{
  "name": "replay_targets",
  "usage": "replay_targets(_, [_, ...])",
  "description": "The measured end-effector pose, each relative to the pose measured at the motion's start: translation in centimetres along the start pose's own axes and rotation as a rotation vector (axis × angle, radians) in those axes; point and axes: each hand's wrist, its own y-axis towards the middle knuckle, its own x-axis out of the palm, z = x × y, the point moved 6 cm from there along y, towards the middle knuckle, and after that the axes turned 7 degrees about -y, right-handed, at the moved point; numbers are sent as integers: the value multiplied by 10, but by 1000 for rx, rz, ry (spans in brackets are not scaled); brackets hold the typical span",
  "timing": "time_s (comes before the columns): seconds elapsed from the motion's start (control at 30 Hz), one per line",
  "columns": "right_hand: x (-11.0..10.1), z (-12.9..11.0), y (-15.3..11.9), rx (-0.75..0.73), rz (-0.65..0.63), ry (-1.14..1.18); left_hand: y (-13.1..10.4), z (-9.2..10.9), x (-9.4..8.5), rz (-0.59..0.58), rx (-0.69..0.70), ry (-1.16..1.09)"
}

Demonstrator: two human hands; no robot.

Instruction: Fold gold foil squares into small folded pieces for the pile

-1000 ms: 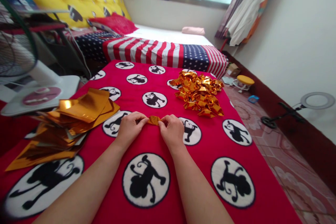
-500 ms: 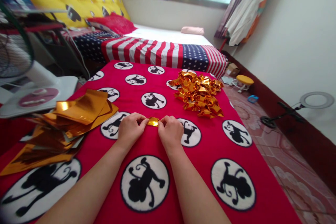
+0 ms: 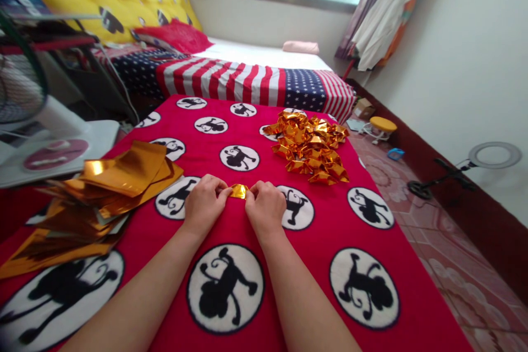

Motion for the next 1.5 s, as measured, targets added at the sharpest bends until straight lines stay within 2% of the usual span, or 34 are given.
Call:
replay_targets(0.23, [1,-1,-1,-20,9,-10,-2,4,0,-17,-42,61])
replay_targets(0.4, [1,-2,-2,-24,17,-35,-2,5,-3,21,-33,137])
replay_targets(0.73, [0,-5,-4,-12,47,-21,-1,-4,-2,23,-13,1])
replay_targets(0.87, [1,1,-5,2,53,180,-1,-10,-4,49,-2,-168])
replay_targets(1.13, [7,10,-1,15,-11,804,2,-13,-4,44,51,-527])
replay_targets(1.3, [3,8,0,41,14,890,2,-9,-6,29,49,-595])
replay_targets(1.5, [2,5,-2,46,-21,953,2,-1,-2,-46,184,-740])
